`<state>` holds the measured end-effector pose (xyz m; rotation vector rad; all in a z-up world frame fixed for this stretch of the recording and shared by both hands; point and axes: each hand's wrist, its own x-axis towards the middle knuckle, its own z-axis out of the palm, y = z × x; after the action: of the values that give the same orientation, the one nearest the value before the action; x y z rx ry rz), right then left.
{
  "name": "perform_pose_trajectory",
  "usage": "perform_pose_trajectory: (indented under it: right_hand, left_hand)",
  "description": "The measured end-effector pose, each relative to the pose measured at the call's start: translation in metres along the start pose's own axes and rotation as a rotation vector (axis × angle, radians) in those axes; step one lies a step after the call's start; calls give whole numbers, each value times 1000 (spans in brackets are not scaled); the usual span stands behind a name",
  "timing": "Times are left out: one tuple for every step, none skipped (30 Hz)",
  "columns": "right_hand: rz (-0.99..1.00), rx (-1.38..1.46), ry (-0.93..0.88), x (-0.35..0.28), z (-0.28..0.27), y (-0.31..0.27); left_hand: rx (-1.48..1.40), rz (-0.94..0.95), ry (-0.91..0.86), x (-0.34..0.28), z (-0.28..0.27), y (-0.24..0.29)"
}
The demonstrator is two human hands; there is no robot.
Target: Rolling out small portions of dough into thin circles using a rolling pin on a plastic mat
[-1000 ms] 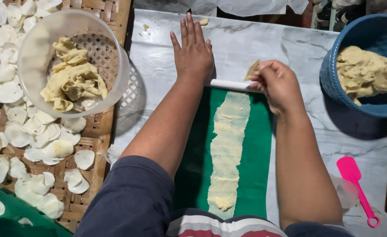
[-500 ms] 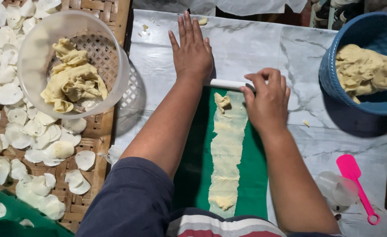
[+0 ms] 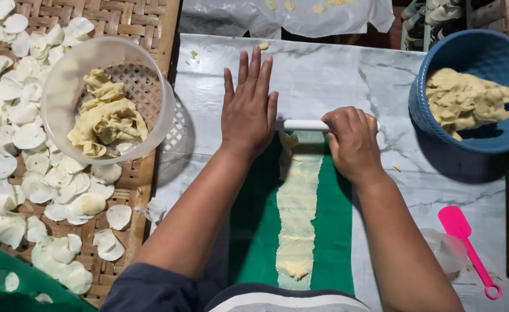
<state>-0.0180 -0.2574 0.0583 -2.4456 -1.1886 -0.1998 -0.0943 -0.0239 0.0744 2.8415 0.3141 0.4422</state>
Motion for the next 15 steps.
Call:
perform_pose_trajectory:
  right_hand:
    - [2,1,-4,-11,5,0]
    - [-48,-45,3,-17,10,2]
    - [-99,-92,11,-23,15,2]
    - [-101,-91,8,-27,20,2]
    - [-117,-79,11,-31,26,2]
    - [-133,-69,13,-35,32,3]
    - [-134,-70,11,-35,34,2]
    - [-144,-72,10,-36,36,0]
    - [-154,-73,10,-37,39,-2]
    - [-153,-75,7,-35,41,-4]
    - [-131,-62,-32,-33,43,-6]
    - [-106,-46,-79,-34,44,-9]
    - [-101,-45,-88,-34,43,-13]
    - [-59,-75,-111,-28,44,-14]
    - [-16,-104,-133,-21,45,-15]
  left_hand:
    - [-1,-1,-5,-15,5,4]
    - [-9,8,47,-26,8,5]
    - [-16,16,98,-38,11,7]
    - [-17,13,97,-47,16,7]
    - [-12,-15,31,-56,21,7]
    - [-10,-43,-33,-64,27,8]
    - [-12,-45,-34,-69,38,3]
    - [-13,-72,-69,-73,49,-2]
    - [-13,-99,-104,-77,60,-7]
    - [-16,-99,-105,-74,56,-7]
    - [-20,-113,-161,-70,53,-7]
    - [-25,-129,-225,-71,50,-5]
    - [-30,-131,-234,-70,50,-5]
    - [-41,-141,-263,-62,50,-7]
    - [-51,-151,-292,-54,51,-10]
